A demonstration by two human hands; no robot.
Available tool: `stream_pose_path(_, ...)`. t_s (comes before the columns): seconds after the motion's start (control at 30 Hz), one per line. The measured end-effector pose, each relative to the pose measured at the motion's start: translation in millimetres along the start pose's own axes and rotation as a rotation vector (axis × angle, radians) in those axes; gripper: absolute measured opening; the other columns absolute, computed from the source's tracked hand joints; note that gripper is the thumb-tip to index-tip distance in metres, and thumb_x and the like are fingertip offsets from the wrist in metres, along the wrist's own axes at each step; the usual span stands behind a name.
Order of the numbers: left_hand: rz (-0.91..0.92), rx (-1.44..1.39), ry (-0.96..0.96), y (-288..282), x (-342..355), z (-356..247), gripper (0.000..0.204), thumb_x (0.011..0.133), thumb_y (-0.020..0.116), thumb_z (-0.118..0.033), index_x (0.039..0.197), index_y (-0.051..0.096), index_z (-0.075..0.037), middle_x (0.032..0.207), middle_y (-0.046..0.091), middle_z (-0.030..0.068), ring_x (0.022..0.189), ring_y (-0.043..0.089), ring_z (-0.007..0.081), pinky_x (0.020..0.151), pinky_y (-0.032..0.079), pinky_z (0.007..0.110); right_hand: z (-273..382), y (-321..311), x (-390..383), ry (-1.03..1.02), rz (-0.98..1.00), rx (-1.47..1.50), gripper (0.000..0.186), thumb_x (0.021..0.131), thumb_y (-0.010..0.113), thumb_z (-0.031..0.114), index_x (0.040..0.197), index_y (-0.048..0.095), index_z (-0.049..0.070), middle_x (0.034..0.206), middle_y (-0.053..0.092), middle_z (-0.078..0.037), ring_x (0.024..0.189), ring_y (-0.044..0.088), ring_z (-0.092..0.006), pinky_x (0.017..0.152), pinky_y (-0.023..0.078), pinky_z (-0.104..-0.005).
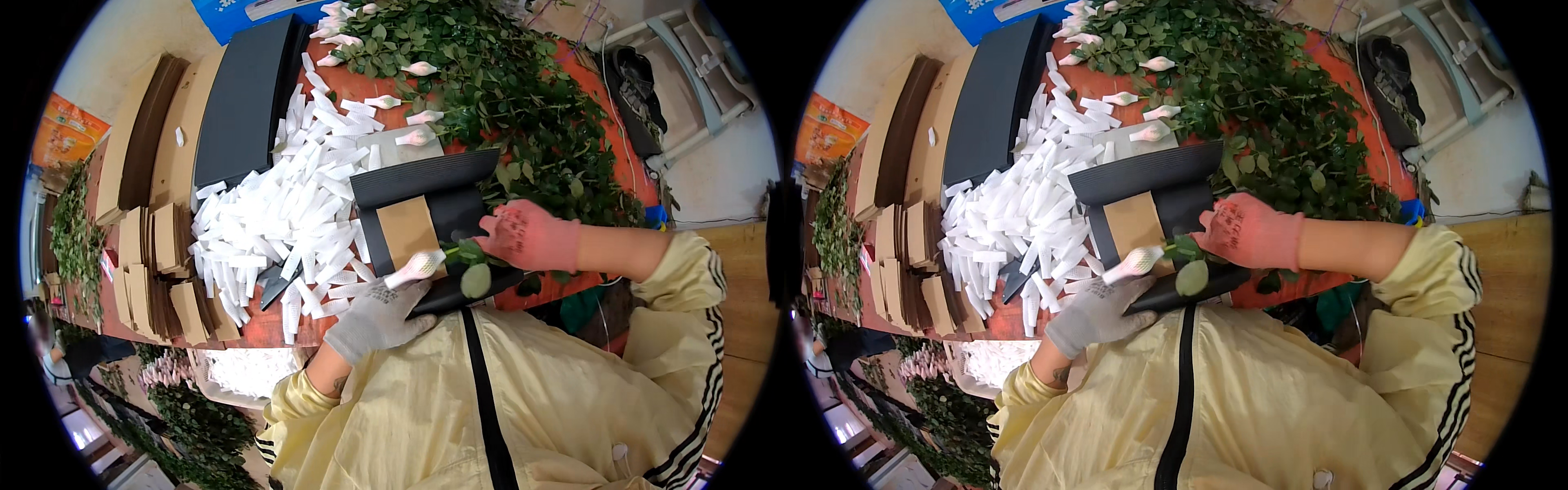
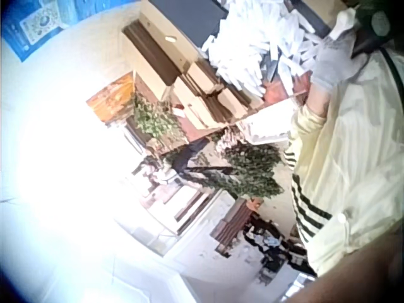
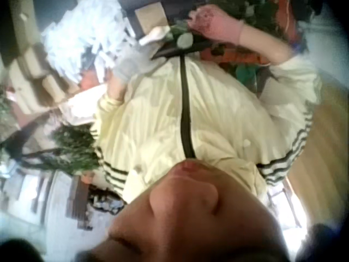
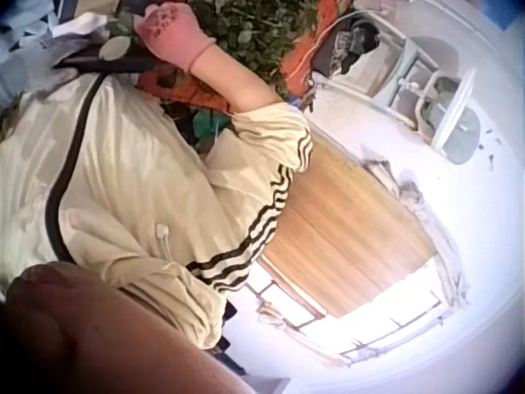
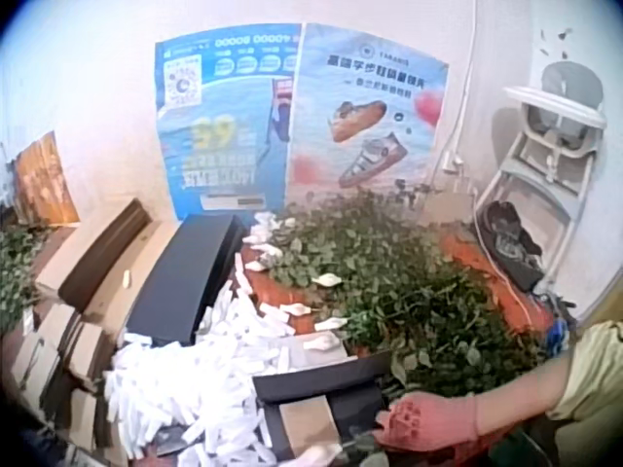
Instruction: The person arranges pink roses into a black box, placing white protective sleeves on individual flower heads and securing the stems into the box, eventually using a tape dispenser.
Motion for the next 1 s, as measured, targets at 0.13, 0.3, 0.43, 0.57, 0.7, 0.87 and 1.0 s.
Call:
stream_pose_path(0.13,-0.260,-0.086,0.166,-40.7,-43.6,-21.1,0.049,0.086,0.066,-0.034,0.122,0.062,-0.002,0.125,0.061,0.0195,0.114,0.060,0.0347,0.099,0.046,0.042,6.6,51.1,14.3,-0.012,0.015,0.056,0.034,0.088,0.051,0.019,0.119,0.061,0.010,0.092,0.060,-0.006,0.077,0.063,-0.0224,0.068,0.050,-0.0343)
stream_pose_path(0.3,-0.667,0.118,0.256,-78.5,-15.9,-8.2,0.026,0.084,0.067,-0.016,0.108,0.068,-0.006,0.119,0.066,0.0131,0.095,0.068,0.0302,0.081,0.054,0.039,9.2,59.7,13.7,-0.086,-0.040,0.212,0.028,0.087,0.051,0.016,0.111,0.063,0.007,0.085,0.063,-0.006,0.081,0.066,-0.0250,0.067,0.052,-0.0362)
stream_pose_path(0.43,-0.456,0.557,0.117,-58.1,52.0,18.9,0.033,0.089,0.061,-0.027,0.120,0.065,-0.016,0.142,0.053,0.0068,0.091,0.069,0.0260,0.079,0.054,0.039,12.3,63.6,19.2,-0.141,0.057,0.160,0.024,0.087,0.051,0.015,0.106,0.063,0.004,0.084,0.064,-0.008,0.081,0.067,-0.0267,0.068,0.053,-0.0390)
stream_pose_path(0.57,-0.412,0.544,0.088,-49.2,60.9,34.2,0.043,0.090,0.058,-0.036,0.131,0.060,-0.022,0.150,0.044,0.0052,0.093,0.069,0.0261,0.083,0.053,0.040,6.6,47.5,16.6,-0.141,0.002,0.230,0.024,0.086,0.052,0.014,0.106,0.063,0.007,0.084,0.065,-0.008,0.082,0.067,-0.0268,0.067,0.053,-0.0386)
stream_pose_path(0.7,-0.280,0.483,0.087,-45.5,56.1,37.4,0.047,0.089,0.063,-0.034,0.134,0.058,-0.021,0.150,0.045,0.0059,0.099,0.067,0.0272,0.083,0.053,0.040,0.1,34.5,20.2,-0.102,0.021,0.245,0.027,0.085,0.056,0.020,0.109,0.062,0.009,0.087,0.065,-0.009,0.084,0.067,-0.0266,0.069,0.052,-0.0392)
stream_pose_path(0.87,-0.114,0.415,0.053,-50.4,59.5,45.3,0.052,0.086,0.066,-0.033,0.135,0.057,-0.019,0.150,0.044,0.0080,0.103,0.066,0.0286,0.087,0.052,0.040,3.5,37.8,51.4,0.016,0.005,0.315,0.047,0.085,0.060,0.041,0.124,0.057,0.014,0.109,0.063,-0.009,0.101,0.062,-0.0256,0.088,0.049,-0.0400)
stream_pose_path(1.0,-0.268,0.377,0.158,-58.0,54.3,41.3,0.062,0.081,0.071,-0.031,0.138,0.053,-0.016,0.151,0.041,0.0100,0.114,0.060,0.0316,0.094,0.049,0.041,23.3,52.0,63.4,-0.043,0.053,0.398,0.041,0.083,0.061,0.037,0.118,0.059,0.014,0.108,0.062,-0.007,0.102,0.062,-0.0258,0.086,0.049,-0.0403)
Point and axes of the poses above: each hand's wrist, its own x-axis towards the middle knuckle, its own y-axis out of the palm, z = x × y, the point moved 6 cm from there along x, towards the middle knuckle
